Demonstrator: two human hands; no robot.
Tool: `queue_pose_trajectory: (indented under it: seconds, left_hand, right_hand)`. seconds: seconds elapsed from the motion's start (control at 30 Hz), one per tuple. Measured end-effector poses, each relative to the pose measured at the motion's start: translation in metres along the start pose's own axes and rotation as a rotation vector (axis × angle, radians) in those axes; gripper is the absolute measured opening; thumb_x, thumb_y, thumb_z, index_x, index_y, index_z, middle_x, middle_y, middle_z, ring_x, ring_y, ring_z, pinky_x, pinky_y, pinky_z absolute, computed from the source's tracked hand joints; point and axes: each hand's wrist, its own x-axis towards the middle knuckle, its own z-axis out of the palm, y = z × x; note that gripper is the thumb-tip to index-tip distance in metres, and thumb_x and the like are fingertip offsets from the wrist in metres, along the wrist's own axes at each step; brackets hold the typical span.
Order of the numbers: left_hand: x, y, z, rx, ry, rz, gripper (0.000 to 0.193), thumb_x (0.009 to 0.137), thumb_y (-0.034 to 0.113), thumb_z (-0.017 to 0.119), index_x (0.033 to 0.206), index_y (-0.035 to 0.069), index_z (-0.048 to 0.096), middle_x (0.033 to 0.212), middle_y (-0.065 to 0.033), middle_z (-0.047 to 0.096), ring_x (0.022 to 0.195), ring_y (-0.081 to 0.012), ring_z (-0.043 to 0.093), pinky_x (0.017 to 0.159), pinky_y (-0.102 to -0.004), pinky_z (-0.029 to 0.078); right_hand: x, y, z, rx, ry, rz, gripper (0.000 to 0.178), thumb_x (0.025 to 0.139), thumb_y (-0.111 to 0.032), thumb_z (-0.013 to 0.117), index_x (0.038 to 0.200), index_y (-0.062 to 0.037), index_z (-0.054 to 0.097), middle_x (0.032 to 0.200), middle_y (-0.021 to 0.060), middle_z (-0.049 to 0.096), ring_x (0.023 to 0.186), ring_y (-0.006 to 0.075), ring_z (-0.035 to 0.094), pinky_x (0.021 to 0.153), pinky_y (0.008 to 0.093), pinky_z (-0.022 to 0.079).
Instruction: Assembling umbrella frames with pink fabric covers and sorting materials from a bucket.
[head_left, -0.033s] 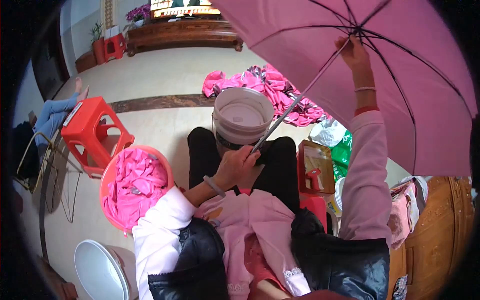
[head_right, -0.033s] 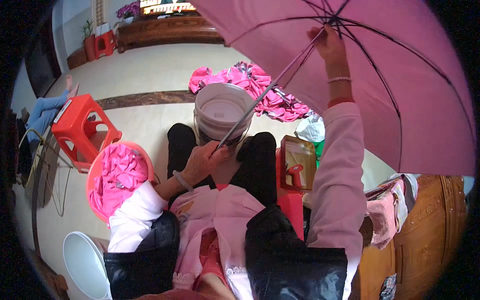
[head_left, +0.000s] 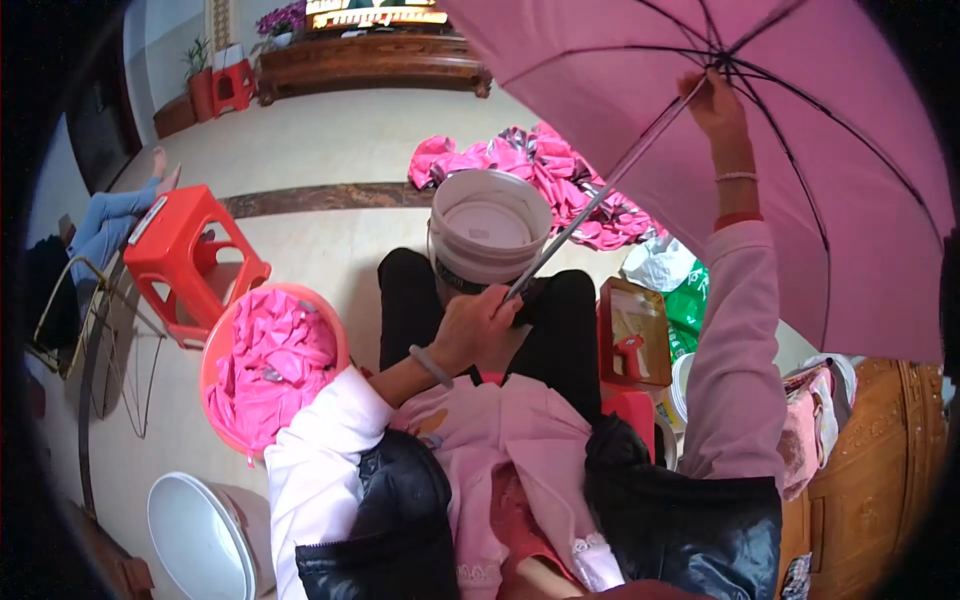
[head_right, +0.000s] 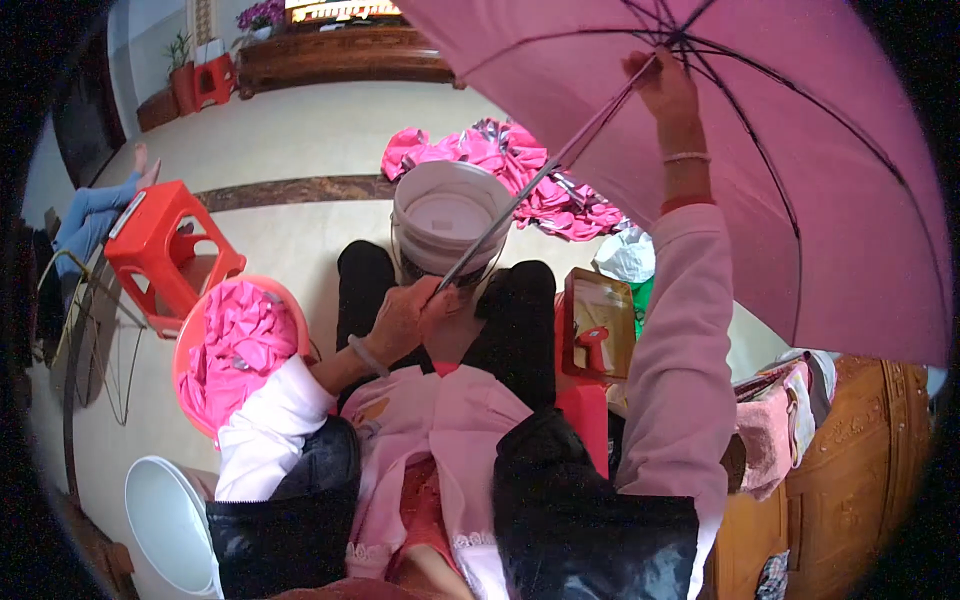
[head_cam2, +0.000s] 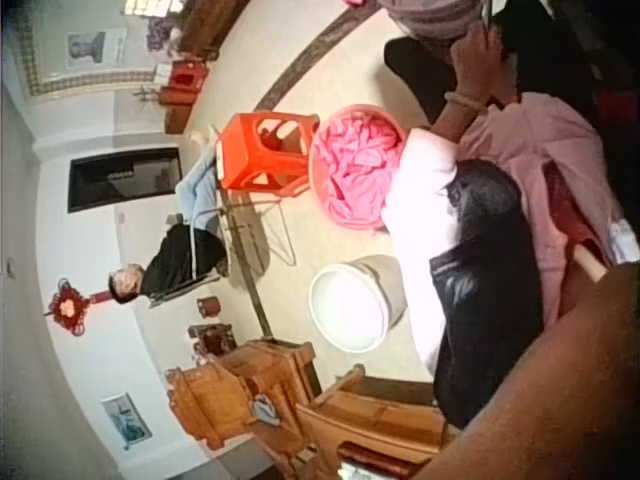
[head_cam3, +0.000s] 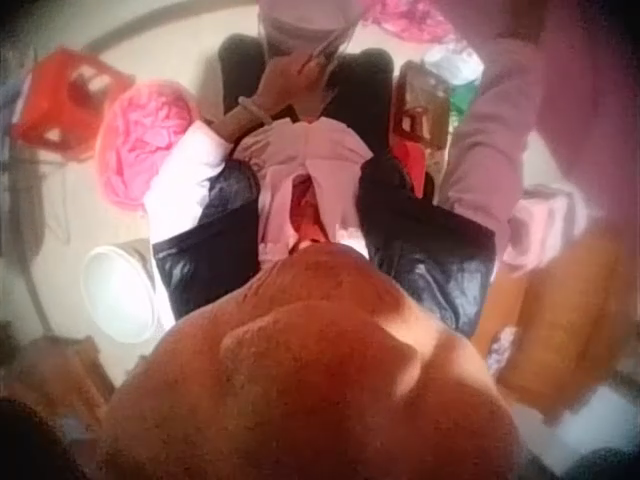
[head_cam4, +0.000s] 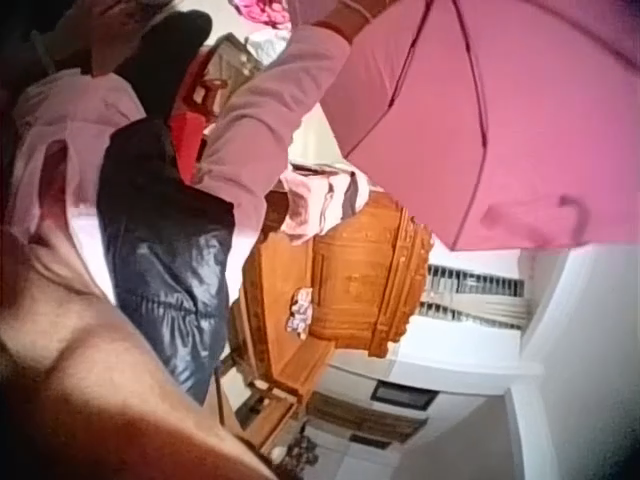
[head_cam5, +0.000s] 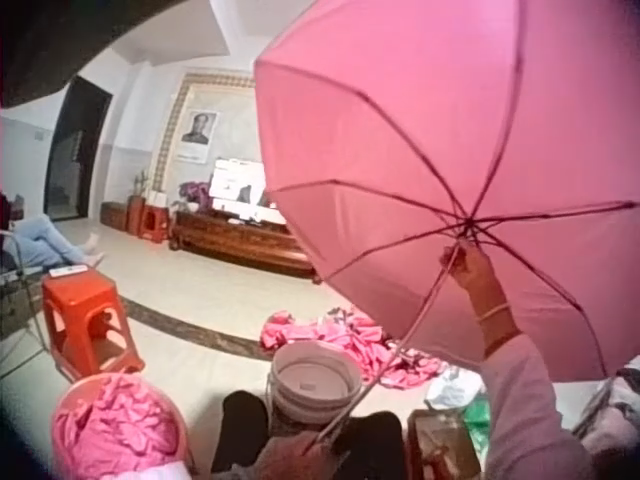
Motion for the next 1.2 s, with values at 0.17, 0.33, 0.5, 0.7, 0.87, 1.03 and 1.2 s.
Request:
queue_pose_trajectory:
  seconds: [0.17,0.33,0.5,0.7,0.87,1.03,1.2]
  left_hand:
    - [-0.001,-0.007,-0.012,0.338,0.002,-0.005,0.020,0.085,0.019,0.052,0.097,0.003,0.056,0.067,-0.0181,0.056,0.057,-0.0249,0.060,0.048,-0.0346,0.043]
    - [0.003,-0.002,-0.018,-0.298,-0.100,-0.133,0.022,0.088,0.020,0.049,0.101,0.003,0.054,0.063,-0.0075,0.056,0.051,-0.0166,0.056,0.045,-0.0297,0.041]
    - [0.008,0.017,-0.026,-0.863,-0.505,-0.490,0.021,0.090,0.019,0.046,0.100,0.002,0.055,0.065,0.0023,0.054,0.052,-0.0090,0.049,0.045,-0.0229,0.039]
    - [0.004,0.004,-0.012,-0.321,-0.103,-0.154,0.019,0.088,0.016,0.049,0.098,0.001,0.056,0.069,-0.0035,0.059,0.053,-0.0125,0.055,0.049,-0.0240,0.043]
    - [0.007,0.008,-0.022,-0.031,0.046,-0.032,0.020,0.084,0.015,0.053,0.099,0.000,0.056,0.074,-0.0149,0.061,0.063,-0.0217,0.063,0.053,-0.0285,0.046]
    - [0.008,0.012,-0.021,0.032,0.052,-0.002,0.021,0.083,0.013,0.054,0.100,0.000,0.055,0.079,-0.0178,0.061,0.069,-0.0236,0.064,0.056,-0.0302,0.047]
    - [0.007,0.003,-0.019,-0.079,0.066,0.031,0.021,0.085,0.013,0.051,0.102,0.001,0.055,0.073,-0.0120,0.061,0.057,-0.0169,0.060,0.050,-0.0267,0.044]
  right_hand:
    - [0.019,-0.001,0.010,0.095,-0.135,0.073,0.017,0.086,-0.013,0.049,0.081,0.0023,0.052,0.076,0.0157,0.059,0.072,0.0271,0.058,0.075,0.0416,0.050]
    - [0.038,-0.006,-0.006,0.123,-0.457,-0.016,0.021,0.083,-0.016,0.054,0.092,0.0033,0.051,0.087,0.0108,0.057,0.072,0.0189,0.054,0.073,0.0321,0.046]
    - [0.006,-0.010,0.025,0.205,-0.539,-0.046,0.027,0.085,-0.021,0.051,0.096,0.0036,0.051,0.090,0.0097,0.056,0.070,0.0166,0.053,0.071,0.0310,0.046]
    - [-0.010,0.010,0.067,0.852,-0.873,0.470,0.031,0.085,-0.038,0.050,0.083,-0.0073,0.057,0.074,0.0033,0.061,0.060,0.0169,0.059,0.055,0.0327,0.052]
    - [-0.023,0.001,0.062,-0.336,-0.039,-0.152,0.030,0.087,-0.032,0.046,0.083,-0.0040,0.056,0.073,0.0057,0.059,0.059,0.0164,0.057,0.056,0.0311,0.049]
    - [0.034,-0.006,-0.008,-0.445,-0.038,0.015,0.036,0.091,-0.026,0.037,0.089,0.0048,0.056,0.079,0.0111,0.060,0.069,0.0201,0.058,0.066,0.0339,0.050]
    - [0.049,-0.001,-0.032,-0.379,-0.125,0.023,0.037,0.091,-0.026,0.036,0.087,0.0048,0.056,0.077,0.0123,0.060,0.068,0.0208,0.058,0.065,0.0341,0.051]
